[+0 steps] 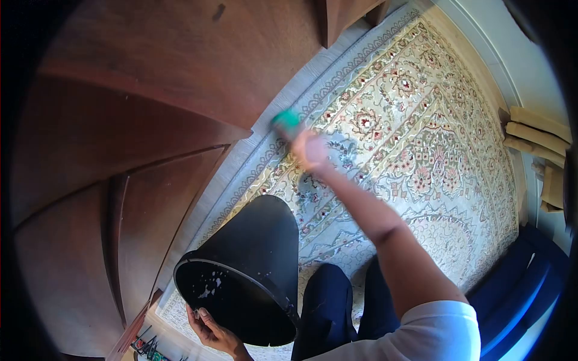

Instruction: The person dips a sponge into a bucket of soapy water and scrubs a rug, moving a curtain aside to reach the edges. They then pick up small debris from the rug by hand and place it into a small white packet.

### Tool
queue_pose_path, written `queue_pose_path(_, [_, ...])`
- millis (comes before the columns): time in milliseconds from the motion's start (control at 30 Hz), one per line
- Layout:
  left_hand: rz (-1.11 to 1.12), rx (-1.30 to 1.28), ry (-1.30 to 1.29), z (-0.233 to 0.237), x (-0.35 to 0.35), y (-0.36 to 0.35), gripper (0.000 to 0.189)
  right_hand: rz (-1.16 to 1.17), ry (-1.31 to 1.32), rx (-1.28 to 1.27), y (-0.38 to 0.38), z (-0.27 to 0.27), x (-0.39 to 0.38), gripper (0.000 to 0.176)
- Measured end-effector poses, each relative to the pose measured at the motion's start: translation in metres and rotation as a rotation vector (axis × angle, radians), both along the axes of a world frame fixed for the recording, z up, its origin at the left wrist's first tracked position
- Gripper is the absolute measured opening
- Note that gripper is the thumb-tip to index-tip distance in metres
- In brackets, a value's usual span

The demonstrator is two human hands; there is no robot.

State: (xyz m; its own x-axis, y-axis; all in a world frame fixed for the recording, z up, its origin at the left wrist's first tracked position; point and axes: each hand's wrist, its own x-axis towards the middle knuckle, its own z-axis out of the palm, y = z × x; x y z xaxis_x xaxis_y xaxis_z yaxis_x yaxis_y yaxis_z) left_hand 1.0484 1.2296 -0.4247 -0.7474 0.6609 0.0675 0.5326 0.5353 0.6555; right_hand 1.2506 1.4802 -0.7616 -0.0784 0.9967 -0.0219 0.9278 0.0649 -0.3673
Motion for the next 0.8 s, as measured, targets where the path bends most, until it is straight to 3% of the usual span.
queue_pose_path(33, [0.005,-0.017,0.019,0.000,-0.001,-0.002,0.035,0.490,-0.276,-0.074,-0.020,0.058,-0.028,0.033])
queue_pose_path(67, [0.001,-0.015,0.018,-0.001,-0.001,-0.001,0.035,0.630,0.001,-0.114,-0.040,0.082,-0.047,0.040])
queue_pose_path(167, [-0.013,-0.047,0.015,0.001,-0.004,-0.002,0.036,0.707,0.113,-0.183,-0.022,0.092,-0.027,0.042])
queue_pose_path(233, [-0.070,-0.062,0.017,-0.001,-0.010,-0.005,0.037,0.254,0.386,-0.322,0.007,0.031,0.016,0.039])
queue_pose_path(267, [-0.072,-0.062,0.012,-0.003,-0.012,-0.008,0.037,0.462,0.157,0.068,0.029,0.061,0.068,0.035])
queue_pose_path(300, [-0.081,-0.070,0.010,-0.005,-0.014,-0.010,0.038,0.168,-0.069,0.095,0.042,0.042,0.111,0.030])
queue_pose_path(333, [-0.090,-0.085,0.010,-0.004,-0.017,-0.015,0.039,-0.174,-0.261,-0.050,0.067,0.046,0.136,0.035])
queue_pose_path(367, [-0.094,-0.092,0.013,-0.003,-0.022,-0.020,0.039,-0.324,-0.085,0.182,0.072,0.064,0.153,0.040])
queue_pose_path(433, [-0.003,-0.149,-0.058,-0.006,-0.028,-0.025,0.042,-0.319,-0.284,0.308,0.071,0.052,0.130,0.018])
queue_pose_path(467, [-0.016,-0.153,-0.068,-0.004,-0.029,-0.024,0.042,-0.220,-0.579,0.452,0.049,-0.001,0.111,0.010])
queue_pose_path(500, [-0.002,-0.171,-0.065,-0.004,-0.027,-0.022,0.044,-0.010,-0.311,0.379,0.014,0.029,0.083,0.013])
queue_pose_path(533, [0.008,-0.190,-0.062,-0.003,-0.023,-0.017,0.045,0.136,-0.326,0.090,-0.029,0.019,0.053,0.019])
queue_pose_path(567, [-0.004,-0.190,-0.076,-0.002,-0.018,-0.013,0.045,0.305,-0.346,-0.115,-0.074,0.038,0.034,0.040])
queue_pose_path(600, [0.046,-0.259,0.011,-0.001,-0.012,-0.009,0.048,0.495,-0.098,-0.011,-0.103,0.064,0.038,0.058])
queue_pose_path(667, [0.173,-0.321,0.157,-0.004,-0.004,0.002,0.050,0.660,0.049,-0.134,-0.114,0.069,0.080,0.057])
queue_pose_path(700, [0.154,-0.320,0.158,-0.003,-0.005,0.006,0.050,0.679,-0.063,-0.064,-0.094,0.074,0.110,0.053])
queue_pose_path(733, [-0.032,-0.402,0.212,0.003,-0.009,0.005,0.045,0.592,-0.162,-0.017,-0.065,0.054,0.140,0.046])
queue_pose_path(767, [-0.218,-0.488,0.264,0.008,-0.018,-0.002,0.040,0.291,0.101,-0.174,-0.027,0.029,0.180,0.039])
queue_pose_path(800, [-0.489,-0.545,0.646,-0.019,-0.062,-0.046,0.039,0.016,-0.444,-0.141,-0.009,0.020,0.246,0.038])
